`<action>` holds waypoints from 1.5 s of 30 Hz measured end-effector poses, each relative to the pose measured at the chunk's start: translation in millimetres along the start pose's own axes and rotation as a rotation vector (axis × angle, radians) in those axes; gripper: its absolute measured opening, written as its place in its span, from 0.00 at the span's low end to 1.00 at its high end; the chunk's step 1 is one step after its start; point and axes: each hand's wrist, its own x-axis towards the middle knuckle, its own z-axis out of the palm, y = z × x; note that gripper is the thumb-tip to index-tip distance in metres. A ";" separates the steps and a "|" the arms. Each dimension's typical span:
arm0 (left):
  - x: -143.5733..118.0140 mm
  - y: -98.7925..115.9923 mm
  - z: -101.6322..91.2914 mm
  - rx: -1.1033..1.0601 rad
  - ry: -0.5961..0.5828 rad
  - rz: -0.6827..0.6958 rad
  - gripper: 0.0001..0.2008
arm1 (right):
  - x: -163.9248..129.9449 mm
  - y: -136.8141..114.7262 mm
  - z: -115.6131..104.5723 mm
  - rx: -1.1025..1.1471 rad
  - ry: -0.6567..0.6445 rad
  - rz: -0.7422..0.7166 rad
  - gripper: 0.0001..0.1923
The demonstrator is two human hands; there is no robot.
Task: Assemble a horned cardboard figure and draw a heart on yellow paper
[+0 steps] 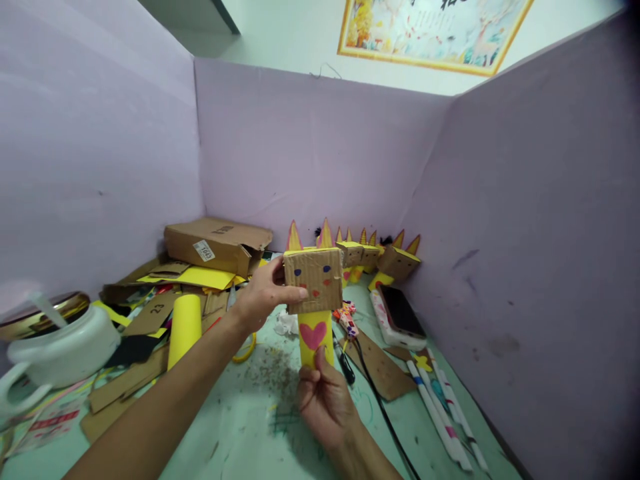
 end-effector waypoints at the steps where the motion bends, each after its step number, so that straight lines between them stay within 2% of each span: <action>1: -0.2 0.2 0.1 0.004 0.001 0.001 0.24 | 0.3 -0.4 -0.6 -0.003 -0.007 -0.005 0.15; 13: -2.0 3.3 -0.8 0.117 -0.034 0.022 0.25 | 0.0 -1.0 2.2 -0.019 -0.031 -0.030 0.23; 20: -3.4 2.8 0.2 0.152 -0.036 0.024 0.26 | 0.9 -1.6 -2.9 0.039 -0.084 0.050 0.21; 25: -4.4 6.1 0.4 0.185 -0.061 -0.007 0.27 | 2.8 -3.4 -5.1 0.031 -0.108 0.084 0.15; 32: -6.1 12.1 5.5 0.202 -0.039 -0.032 0.30 | 3.5 -6.6 -7.0 0.026 -0.146 0.085 0.18; 38: -8.6 8.6 11.4 0.208 -0.077 -0.024 0.31 | 5.6 -7.5 -10.8 0.041 -0.156 0.089 0.16; 45: -10.1 10.6 13.1 0.263 -0.105 -0.006 0.29 | 4.3 -8.3 -5.6 0.066 -0.145 0.051 0.20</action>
